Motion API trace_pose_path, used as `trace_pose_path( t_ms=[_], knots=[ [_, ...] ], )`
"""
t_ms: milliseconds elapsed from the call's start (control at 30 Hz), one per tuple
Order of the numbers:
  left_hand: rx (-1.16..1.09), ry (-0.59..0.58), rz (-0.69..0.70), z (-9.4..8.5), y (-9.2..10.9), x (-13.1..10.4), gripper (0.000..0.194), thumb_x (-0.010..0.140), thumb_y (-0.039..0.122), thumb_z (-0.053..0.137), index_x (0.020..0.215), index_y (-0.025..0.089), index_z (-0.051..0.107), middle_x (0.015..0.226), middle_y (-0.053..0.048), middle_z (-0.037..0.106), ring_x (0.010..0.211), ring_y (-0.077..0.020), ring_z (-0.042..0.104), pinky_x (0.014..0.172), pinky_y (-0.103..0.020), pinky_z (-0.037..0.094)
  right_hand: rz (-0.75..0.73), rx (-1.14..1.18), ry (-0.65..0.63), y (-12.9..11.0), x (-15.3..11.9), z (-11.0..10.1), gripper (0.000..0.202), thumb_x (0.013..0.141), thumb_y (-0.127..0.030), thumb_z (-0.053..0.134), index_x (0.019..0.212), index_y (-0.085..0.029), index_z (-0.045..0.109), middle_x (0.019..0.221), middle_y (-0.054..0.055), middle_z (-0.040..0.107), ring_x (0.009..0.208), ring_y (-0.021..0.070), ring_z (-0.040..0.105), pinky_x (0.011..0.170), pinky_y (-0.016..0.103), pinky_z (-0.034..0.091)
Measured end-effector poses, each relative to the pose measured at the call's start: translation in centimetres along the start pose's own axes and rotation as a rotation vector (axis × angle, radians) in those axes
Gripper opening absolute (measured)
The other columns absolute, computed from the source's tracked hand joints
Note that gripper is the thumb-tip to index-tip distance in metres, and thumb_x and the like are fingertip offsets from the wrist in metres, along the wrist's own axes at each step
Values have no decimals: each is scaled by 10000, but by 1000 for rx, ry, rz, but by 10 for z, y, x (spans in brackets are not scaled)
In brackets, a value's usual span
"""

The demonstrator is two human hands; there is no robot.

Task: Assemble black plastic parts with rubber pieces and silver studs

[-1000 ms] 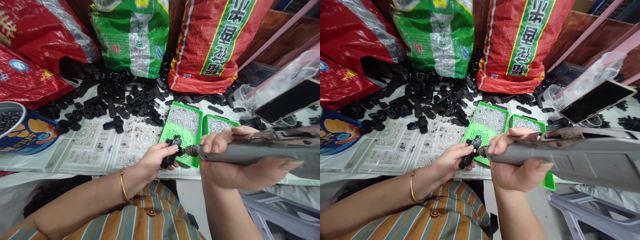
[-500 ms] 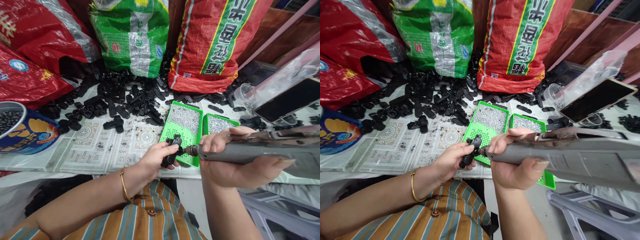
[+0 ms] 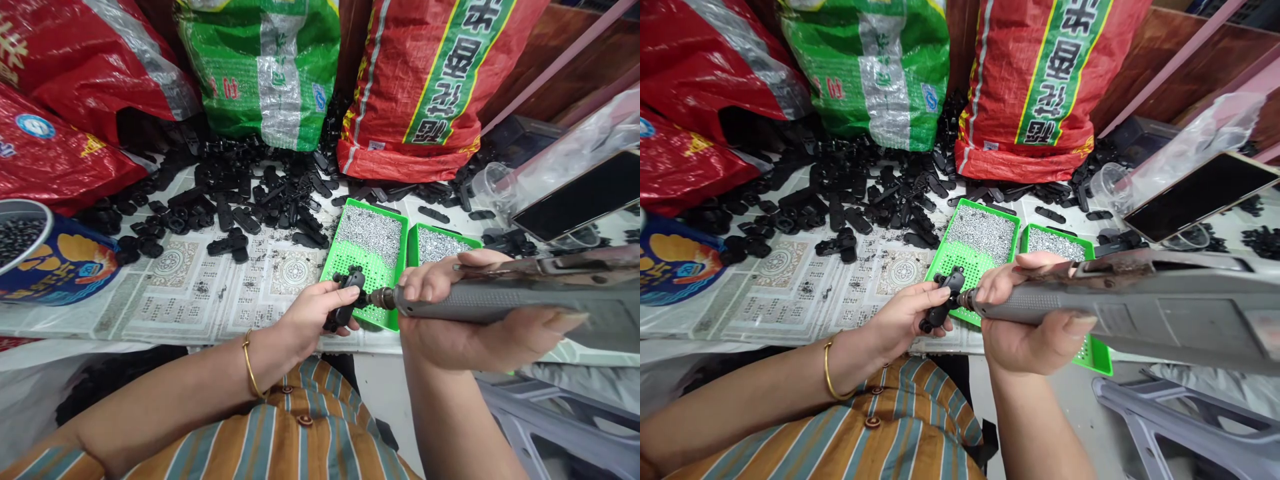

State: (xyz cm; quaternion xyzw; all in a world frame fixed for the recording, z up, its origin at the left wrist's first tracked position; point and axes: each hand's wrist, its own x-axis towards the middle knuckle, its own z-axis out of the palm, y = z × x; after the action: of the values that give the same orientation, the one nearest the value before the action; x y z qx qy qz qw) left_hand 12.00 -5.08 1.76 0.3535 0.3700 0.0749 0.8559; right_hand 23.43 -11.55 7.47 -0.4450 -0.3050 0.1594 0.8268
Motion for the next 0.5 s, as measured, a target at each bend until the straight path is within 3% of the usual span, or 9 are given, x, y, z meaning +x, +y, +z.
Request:
trace_pose_path(
  t_ms=[500],
  knots=[
    [-33, 8, 18, 3, -2, -4, 247, 726, 357, 640, 773, 150, 513, 663, 2, 562, 535, -91, 546, 472, -206, 358, -42, 17, -212, 4, -3, 4, 327, 720, -524, 546, 664, -204, 575, 439, -43, 485, 349, 124, 454, 351, 280, 389]
  ],
)
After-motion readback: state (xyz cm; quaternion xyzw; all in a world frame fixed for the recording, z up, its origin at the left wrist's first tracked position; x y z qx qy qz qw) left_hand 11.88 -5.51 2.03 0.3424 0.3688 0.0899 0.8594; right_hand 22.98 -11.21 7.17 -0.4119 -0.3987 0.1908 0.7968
